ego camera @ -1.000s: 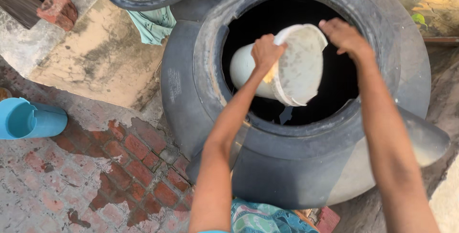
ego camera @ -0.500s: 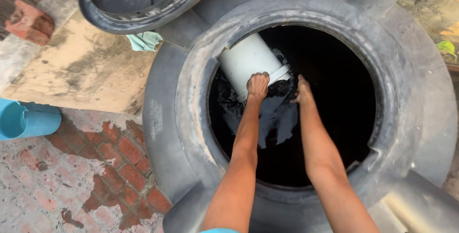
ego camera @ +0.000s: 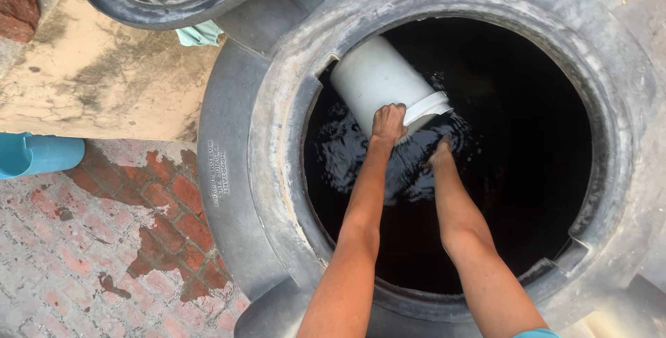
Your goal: The person repeatedly carries a white bucket from a large outdoor water tank to a top-loading washing machine inside a room. They scoop water from the tank, walk back inside, and pour the water into the washing machine. This cycle is repeated multiple times throughout the video.
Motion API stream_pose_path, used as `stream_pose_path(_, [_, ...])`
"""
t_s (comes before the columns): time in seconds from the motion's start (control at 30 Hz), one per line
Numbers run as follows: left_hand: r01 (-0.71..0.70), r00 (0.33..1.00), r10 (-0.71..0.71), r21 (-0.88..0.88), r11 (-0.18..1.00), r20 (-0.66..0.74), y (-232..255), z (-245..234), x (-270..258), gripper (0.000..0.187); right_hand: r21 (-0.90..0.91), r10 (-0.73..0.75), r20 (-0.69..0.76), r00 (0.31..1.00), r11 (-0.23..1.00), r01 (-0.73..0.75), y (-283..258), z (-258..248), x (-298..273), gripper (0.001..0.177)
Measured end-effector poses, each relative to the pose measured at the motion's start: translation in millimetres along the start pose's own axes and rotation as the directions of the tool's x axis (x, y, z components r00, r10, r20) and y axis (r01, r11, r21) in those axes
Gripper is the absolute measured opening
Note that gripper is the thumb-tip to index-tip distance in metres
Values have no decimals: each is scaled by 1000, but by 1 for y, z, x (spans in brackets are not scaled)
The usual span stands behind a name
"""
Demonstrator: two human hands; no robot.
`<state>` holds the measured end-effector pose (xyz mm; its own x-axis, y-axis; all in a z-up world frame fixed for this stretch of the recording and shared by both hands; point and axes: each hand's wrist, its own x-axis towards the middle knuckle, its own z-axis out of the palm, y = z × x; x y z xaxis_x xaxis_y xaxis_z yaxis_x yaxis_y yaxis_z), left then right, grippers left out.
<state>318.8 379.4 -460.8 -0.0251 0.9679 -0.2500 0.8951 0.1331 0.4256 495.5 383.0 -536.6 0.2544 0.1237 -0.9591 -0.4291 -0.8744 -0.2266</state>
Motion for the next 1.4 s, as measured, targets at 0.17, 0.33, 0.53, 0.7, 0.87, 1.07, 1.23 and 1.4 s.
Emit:
stream_pose_path(0.17, [173,984,-152,-301,938,93,-23,-15,13,42,8,25,85,996,1000,-26,10,-3,1,87])
stream_pose_path(0.33, [381,924,-320,-556,739,209,-51,-35,14,43,87,36,345,938,994,-70,13,-5,-2,90])
stream_pose_path(0.53, [486,867,-457,-537,690,197,-65,-52,12,38,35,-221,494,841,971,235,6,-4,-14,90])
stream_pose_path(0.7, [639,760,-599,-455,620,250,-58,-81,-4,34,-202,-352,211,912,897,393,-14,-27,-48,98])
stream_pose_path(0.87, [688,686,-659,-567,453,307,-39,-133,-65,34,-442,-442,190,877,759,478,-37,-67,-108,82])
stream_pose_path(1.07, [496,808,-493,-824,273,323,-3,-182,-136,28,39,-601,480,639,743,669,-55,-114,-207,71])
stream_pose_path(1.23, [206,939,-312,-963,172,145,34,-234,-213,25,154,-691,601,402,593,790,-35,-181,-306,44])
stream_pose_path(1.4, [-90,984,-144,-989,115,-106,73,-336,-319,26,387,-789,596,149,446,807,-21,-242,-402,33])
